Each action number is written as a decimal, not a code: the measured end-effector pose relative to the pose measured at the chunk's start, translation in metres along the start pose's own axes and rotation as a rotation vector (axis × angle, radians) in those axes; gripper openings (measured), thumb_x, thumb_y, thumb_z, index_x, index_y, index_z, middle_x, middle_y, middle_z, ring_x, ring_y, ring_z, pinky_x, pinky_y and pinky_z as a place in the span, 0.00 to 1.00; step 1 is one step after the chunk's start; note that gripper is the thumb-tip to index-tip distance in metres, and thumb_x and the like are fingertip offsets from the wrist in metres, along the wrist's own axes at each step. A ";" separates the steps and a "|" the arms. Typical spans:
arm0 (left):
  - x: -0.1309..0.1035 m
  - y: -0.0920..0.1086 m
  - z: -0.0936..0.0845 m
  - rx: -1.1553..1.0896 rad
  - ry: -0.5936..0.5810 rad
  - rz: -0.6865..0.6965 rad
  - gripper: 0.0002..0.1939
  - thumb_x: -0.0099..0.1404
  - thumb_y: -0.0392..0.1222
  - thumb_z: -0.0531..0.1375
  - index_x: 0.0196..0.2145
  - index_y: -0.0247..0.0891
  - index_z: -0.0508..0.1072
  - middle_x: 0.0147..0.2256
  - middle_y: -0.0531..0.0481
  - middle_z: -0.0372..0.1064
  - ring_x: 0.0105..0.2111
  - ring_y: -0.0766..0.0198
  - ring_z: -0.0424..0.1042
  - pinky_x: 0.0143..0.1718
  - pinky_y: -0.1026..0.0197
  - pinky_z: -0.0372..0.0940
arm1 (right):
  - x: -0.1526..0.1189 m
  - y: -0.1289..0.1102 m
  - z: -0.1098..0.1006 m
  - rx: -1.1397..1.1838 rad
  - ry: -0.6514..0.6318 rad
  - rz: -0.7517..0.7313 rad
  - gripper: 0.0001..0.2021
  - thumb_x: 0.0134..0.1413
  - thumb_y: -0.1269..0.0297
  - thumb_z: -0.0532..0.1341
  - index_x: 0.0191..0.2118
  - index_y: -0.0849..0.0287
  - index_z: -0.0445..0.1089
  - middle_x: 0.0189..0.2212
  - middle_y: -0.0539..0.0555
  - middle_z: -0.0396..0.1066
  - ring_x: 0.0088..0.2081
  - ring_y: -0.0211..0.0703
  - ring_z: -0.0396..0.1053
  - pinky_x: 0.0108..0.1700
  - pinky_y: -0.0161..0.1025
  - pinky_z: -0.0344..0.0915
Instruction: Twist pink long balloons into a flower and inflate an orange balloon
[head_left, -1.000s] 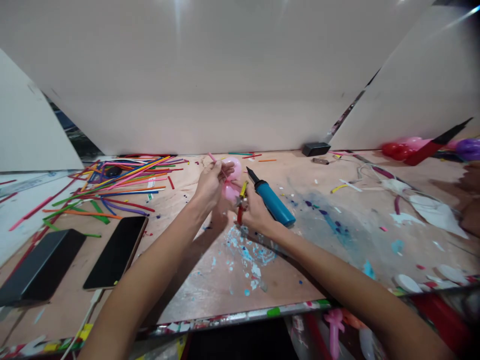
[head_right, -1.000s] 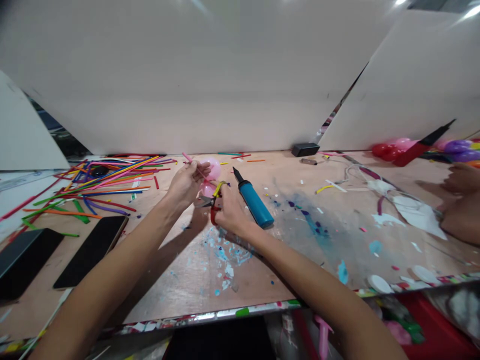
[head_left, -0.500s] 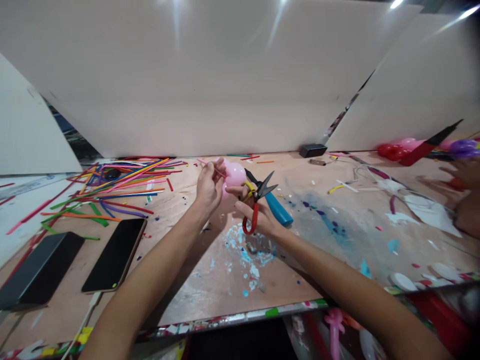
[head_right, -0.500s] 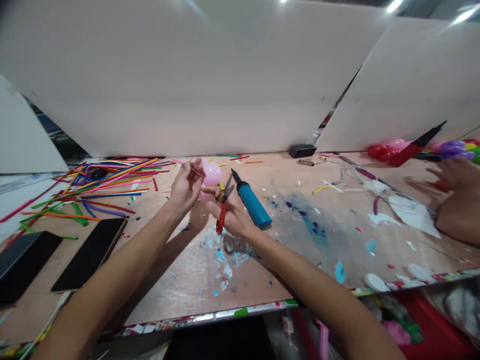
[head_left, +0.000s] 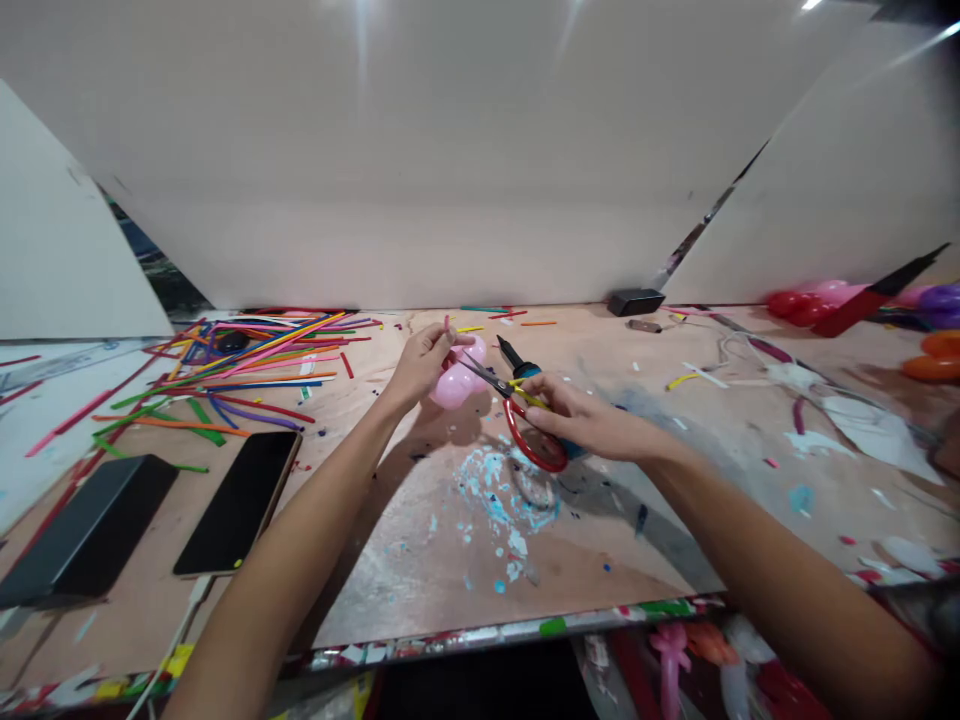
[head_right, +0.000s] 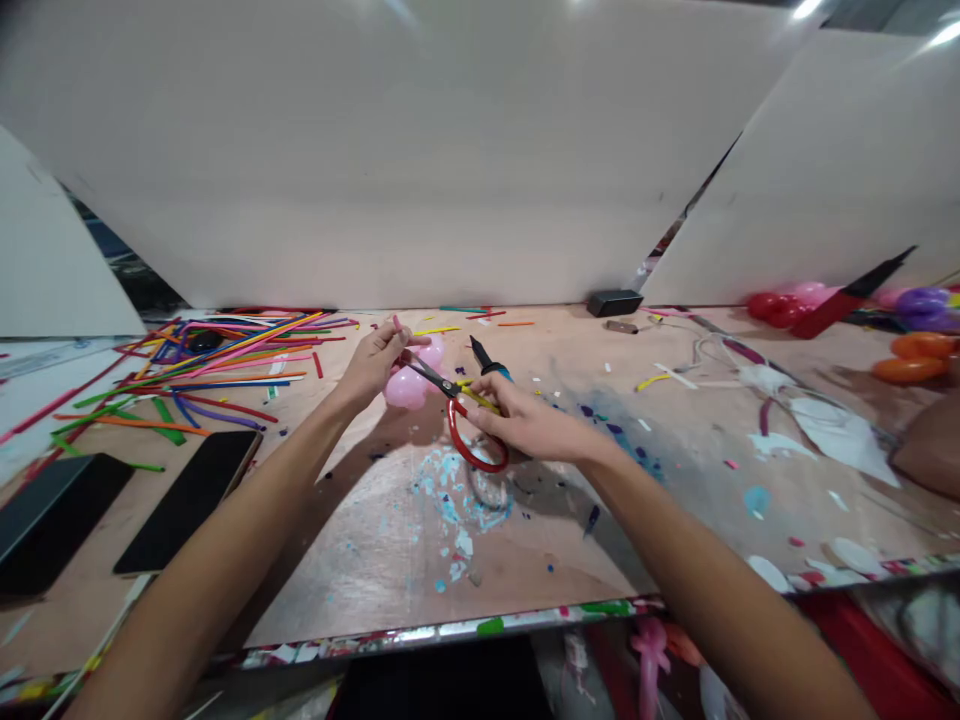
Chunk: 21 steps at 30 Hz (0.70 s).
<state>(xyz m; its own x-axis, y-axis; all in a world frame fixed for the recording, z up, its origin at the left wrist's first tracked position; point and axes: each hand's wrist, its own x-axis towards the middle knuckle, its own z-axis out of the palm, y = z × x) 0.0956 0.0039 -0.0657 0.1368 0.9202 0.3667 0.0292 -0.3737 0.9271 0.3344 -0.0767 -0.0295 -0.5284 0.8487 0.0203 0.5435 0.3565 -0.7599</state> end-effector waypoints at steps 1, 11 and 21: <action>0.000 0.001 -0.001 0.006 -0.043 0.002 0.18 0.68 0.54 0.56 0.35 0.34 0.70 0.43 0.40 0.78 0.24 0.70 0.67 0.28 0.66 0.62 | -0.004 0.001 -0.003 -0.021 -0.009 0.014 0.21 0.61 0.44 0.53 0.46 0.58 0.60 0.28 0.50 0.65 0.27 0.38 0.62 0.28 0.36 0.60; -0.007 0.005 0.006 0.084 -0.174 -0.033 0.20 0.68 0.55 0.55 0.41 0.34 0.73 0.51 0.39 0.73 0.19 0.74 0.66 0.21 0.67 0.61 | -0.022 -0.021 -0.015 -0.513 0.021 0.149 0.18 0.62 0.47 0.52 0.44 0.59 0.62 0.34 0.57 0.71 0.32 0.45 0.66 0.33 0.40 0.57; -0.010 0.004 0.010 0.025 -0.206 -0.023 0.21 0.68 0.60 0.54 0.35 0.36 0.64 0.61 0.37 0.63 0.21 0.75 0.69 0.23 0.66 0.66 | 0.000 -0.045 -0.018 -0.739 0.004 0.110 0.19 0.63 0.51 0.51 0.48 0.62 0.64 0.39 0.64 0.76 0.36 0.52 0.72 0.33 0.40 0.55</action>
<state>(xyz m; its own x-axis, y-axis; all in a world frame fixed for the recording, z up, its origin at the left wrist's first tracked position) 0.1040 -0.0075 -0.0662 0.3354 0.8864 0.3190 0.0591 -0.3578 0.9319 0.3219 -0.0851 0.0164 -0.4438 0.8957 -0.0273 0.8907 0.4376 -0.1233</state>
